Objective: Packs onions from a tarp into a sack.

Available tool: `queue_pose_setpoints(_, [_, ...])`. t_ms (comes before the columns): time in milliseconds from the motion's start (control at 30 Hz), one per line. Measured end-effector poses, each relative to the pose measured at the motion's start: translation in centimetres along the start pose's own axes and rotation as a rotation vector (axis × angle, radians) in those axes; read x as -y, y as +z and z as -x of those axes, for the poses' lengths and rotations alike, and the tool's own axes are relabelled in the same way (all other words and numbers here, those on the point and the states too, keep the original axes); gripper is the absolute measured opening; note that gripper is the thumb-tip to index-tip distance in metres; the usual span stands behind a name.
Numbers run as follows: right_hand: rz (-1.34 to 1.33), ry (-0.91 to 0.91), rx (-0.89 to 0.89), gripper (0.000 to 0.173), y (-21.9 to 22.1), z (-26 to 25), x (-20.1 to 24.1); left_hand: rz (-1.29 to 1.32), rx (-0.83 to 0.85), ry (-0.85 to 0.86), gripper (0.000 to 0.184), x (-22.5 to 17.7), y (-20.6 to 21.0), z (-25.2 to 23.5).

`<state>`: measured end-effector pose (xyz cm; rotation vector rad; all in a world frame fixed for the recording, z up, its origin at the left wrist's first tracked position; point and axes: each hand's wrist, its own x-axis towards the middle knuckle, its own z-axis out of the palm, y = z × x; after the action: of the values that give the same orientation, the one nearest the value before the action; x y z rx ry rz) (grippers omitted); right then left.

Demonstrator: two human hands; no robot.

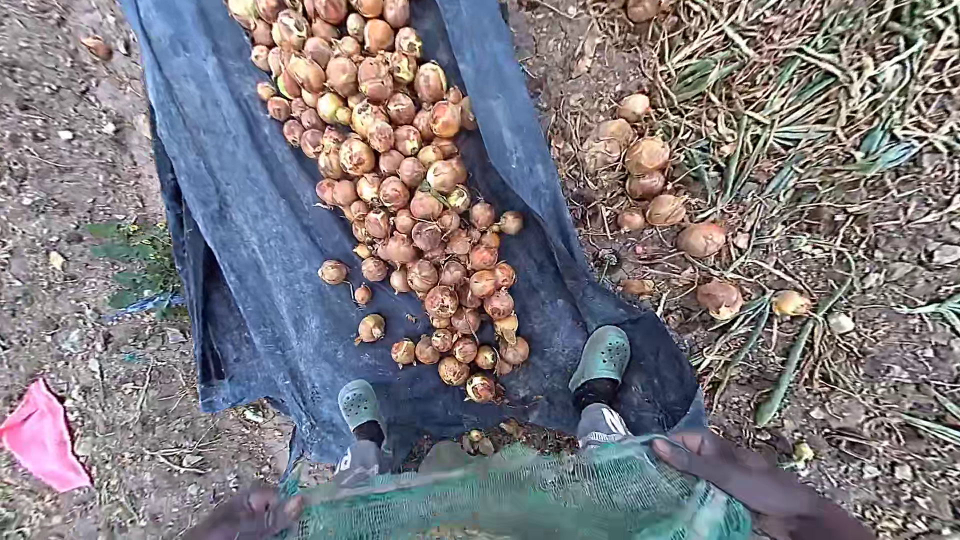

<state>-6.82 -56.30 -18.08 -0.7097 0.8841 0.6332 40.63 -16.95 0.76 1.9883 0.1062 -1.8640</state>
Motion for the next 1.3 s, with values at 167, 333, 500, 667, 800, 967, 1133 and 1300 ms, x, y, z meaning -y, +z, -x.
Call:
queue_pose_setpoints(167, [0.554,0.65,-0.18,0.071,1.5,-23.7,-9.2,-0.573,0.087,-0.565,0.056,7.7,-2.3,-22.0])
queue_pose_setpoints(333, [0.749,0.674,-0.189,0.068,11.1,-38.3,-21.7,-0.908,0.274,-0.669,0.063,12.8,-5.4,-34.1])
queue_pose_setpoints(500, [0.815,0.465,-0.608,0.042,15.1,-42.4,-22.9,-0.99,-0.127,-0.427,0.061,20.5,-11.4,-45.1])
queue_pose_setpoints(667, [0.981,0.31,-0.801,0.04,5.8,-39.1,-13.2,-1.037,-0.122,-0.314,0.037,16.4,-7.0,-48.7])
queue_pose_setpoints(800, [1.104,0.198,-0.816,0.032,0.2,-37.8,-6.0,-0.882,-0.224,-0.209,0.036,15.2,-5.4,-49.5])
queue_pose_setpoints(967, [1.105,0.117,-0.831,0.042,-1.4,-40.5,7.9,-0.67,-0.119,-0.378,0.036,-7.7,-5.3,-34.4])
queue_pose_setpoints(1133, [1.194,0.078,-0.829,0.038,-1.7,-44.0,12.0,-0.835,-0.542,0.334,0.032,3.7,-11.2,-48.1])
queue_pose_setpoints(1300, [1.049,0.189,-0.901,0.036,-2.8,-44.7,15.5,-0.946,-0.356,-0.022,0.039,-3.5,-14.4,-53.9])
